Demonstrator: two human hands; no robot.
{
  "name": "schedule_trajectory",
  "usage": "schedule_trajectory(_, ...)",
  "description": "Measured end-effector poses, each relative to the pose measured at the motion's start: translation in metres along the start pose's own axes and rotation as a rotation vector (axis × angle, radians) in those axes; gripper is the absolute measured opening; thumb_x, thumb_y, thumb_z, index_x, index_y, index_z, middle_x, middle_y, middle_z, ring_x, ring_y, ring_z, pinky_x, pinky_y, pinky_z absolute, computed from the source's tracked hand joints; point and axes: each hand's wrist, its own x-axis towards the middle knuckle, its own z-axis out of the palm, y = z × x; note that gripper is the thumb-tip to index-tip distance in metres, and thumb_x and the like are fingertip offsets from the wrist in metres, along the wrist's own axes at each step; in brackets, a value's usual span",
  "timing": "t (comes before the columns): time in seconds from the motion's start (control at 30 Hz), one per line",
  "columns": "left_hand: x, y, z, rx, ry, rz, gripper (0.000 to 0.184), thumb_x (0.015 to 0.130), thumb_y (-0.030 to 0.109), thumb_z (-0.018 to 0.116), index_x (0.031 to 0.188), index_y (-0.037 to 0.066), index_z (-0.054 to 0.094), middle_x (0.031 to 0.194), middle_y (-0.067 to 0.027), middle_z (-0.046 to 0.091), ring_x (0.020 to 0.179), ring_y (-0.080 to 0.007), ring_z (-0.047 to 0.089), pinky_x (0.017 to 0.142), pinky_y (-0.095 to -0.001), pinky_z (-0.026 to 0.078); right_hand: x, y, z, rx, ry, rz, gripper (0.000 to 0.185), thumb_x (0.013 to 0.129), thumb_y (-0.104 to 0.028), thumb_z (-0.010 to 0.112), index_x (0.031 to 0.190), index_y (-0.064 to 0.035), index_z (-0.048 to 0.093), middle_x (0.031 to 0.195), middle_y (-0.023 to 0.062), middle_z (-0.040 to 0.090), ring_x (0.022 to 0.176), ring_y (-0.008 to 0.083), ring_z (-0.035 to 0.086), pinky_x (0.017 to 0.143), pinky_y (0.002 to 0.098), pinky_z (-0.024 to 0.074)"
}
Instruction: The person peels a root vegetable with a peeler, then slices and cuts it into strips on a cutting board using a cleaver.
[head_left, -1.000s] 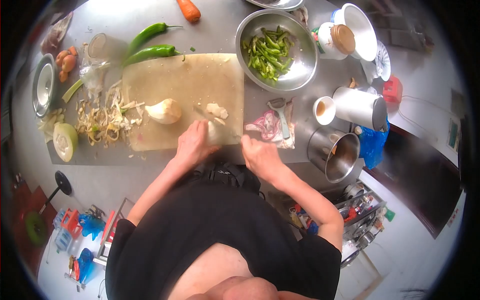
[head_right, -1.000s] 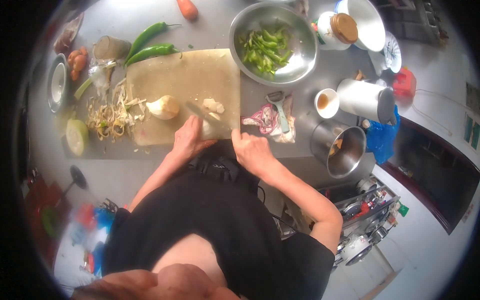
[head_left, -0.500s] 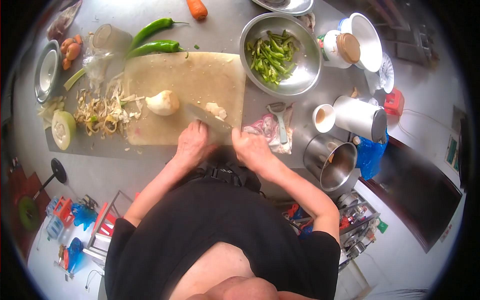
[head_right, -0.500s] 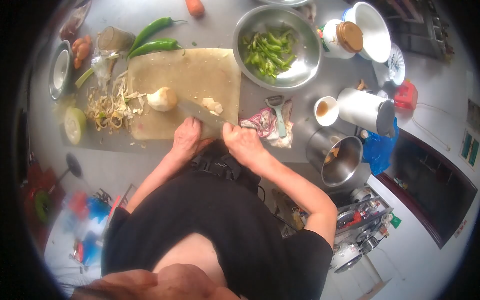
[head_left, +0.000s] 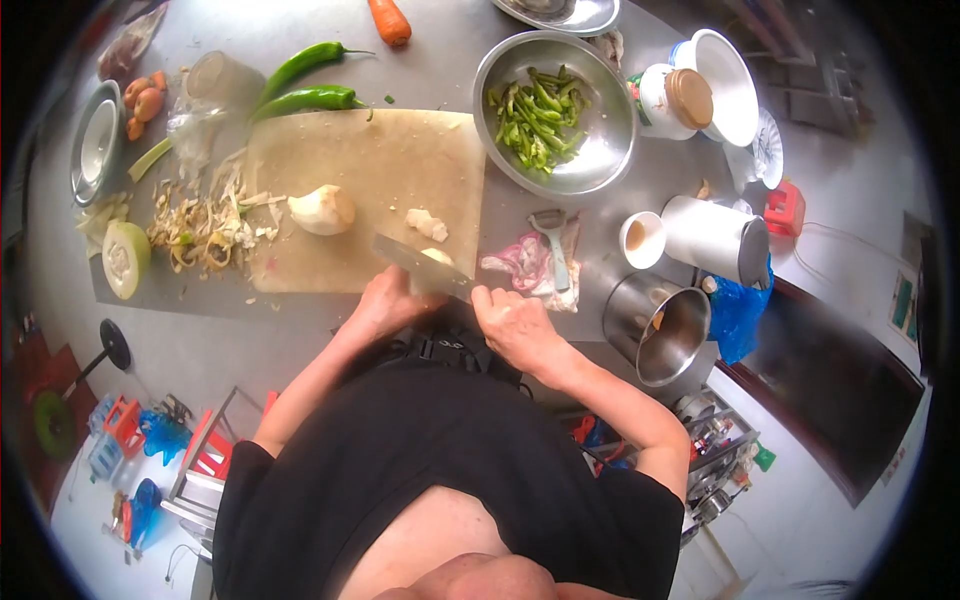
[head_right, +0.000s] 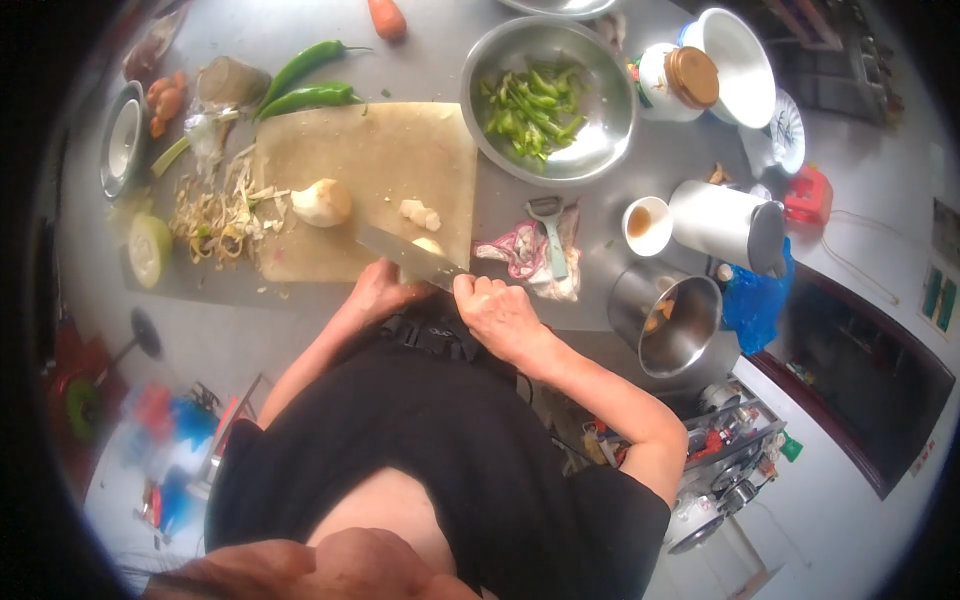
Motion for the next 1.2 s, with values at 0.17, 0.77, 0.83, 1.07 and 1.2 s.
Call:
schedule_trajectory(0.17,0.006,-0.005,0.009,0.029,0.012,0.037,0.042,0.086,0.031,0.07,0.121,0.007,0.067,0.115,-0.0224,0.071,0.108,-0.0411,0.068,0.089,-0.0485,0.053,-0.013,-0.007,-0.014,-0.195,-0.05,-0.023,0.023,0.074,-0.007,0.066,0.093,0.0028,0.057,0.067,0.0098,0.059,0.058,0.0208,0.066,0.045,0.0324,0.0508)
schedule_trajectory(0.77,-0.01,-0.04,0.003,0.23,0.221,0.217,0.08,0.079,0.022,0.082,0.146,0.005,0.041,0.128,-0.0209,0.052,0.118,-0.0415,0.058,0.095,-0.0478,0.051,0.0,0.013,-0.011,0.008,-0.052,0.04,0.014,0.083,-0.005,0.064,0.089,-0.0032,0.051,0.066,0.0114,0.061,0.057,0.028,0.068,0.048,0.0387,0.053)
schedule_trajectory(0.83,-0.01,-0.022,-0.001,0.213,0.207,0.149,0.078,0.078,0.023,0.082,0.143,0.004,0.043,0.128,-0.0222,0.052,0.117,-0.0426,0.058,0.095,-0.0485,0.051,-0.003,0.004,-0.013,-0.003,-0.038,0.052,0.015,0.082,-0.005,0.064,0.089,-0.0031,0.051,0.067,0.0118,0.061,0.057,0.0285,0.068,0.048,0.039,0.0531)
schedule_trajectory(1.07,-0.001,-0.007,0.007,0.085,0.182,-0.094,0.076,0.076,0.029,0.083,0.136,0.001,0.047,0.124,-0.0266,0.053,0.115,-0.0487,0.061,0.095,-0.0517,0.051,-0.01,-0.009,-0.021,0.023,-0.084,0.096,0.016,0.082,-0.003,0.064,0.089,-0.0017,0.05,0.069,0.0124,0.061,0.062,0.0269,0.068,0.049,0.0382,0.054)
schedule_trajectory(1.2,0.003,0.0,0.008,0.1,0.178,-0.116,0.075,0.075,0.031,0.083,0.134,0.002,0.048,0.124,-0.0266,0.054,0.113,-0.0493,0.061,0.094,-0.0518,0.051,-0.013,-0.011,-0.024,0.013,-0.111,0.116,0.017,0.08,-0.001,0.065,0.089,-0.0009,0.05,0.068,0.0125,0.061,0.061,0.0283,0.068,0.049,0.0393,0.0543)
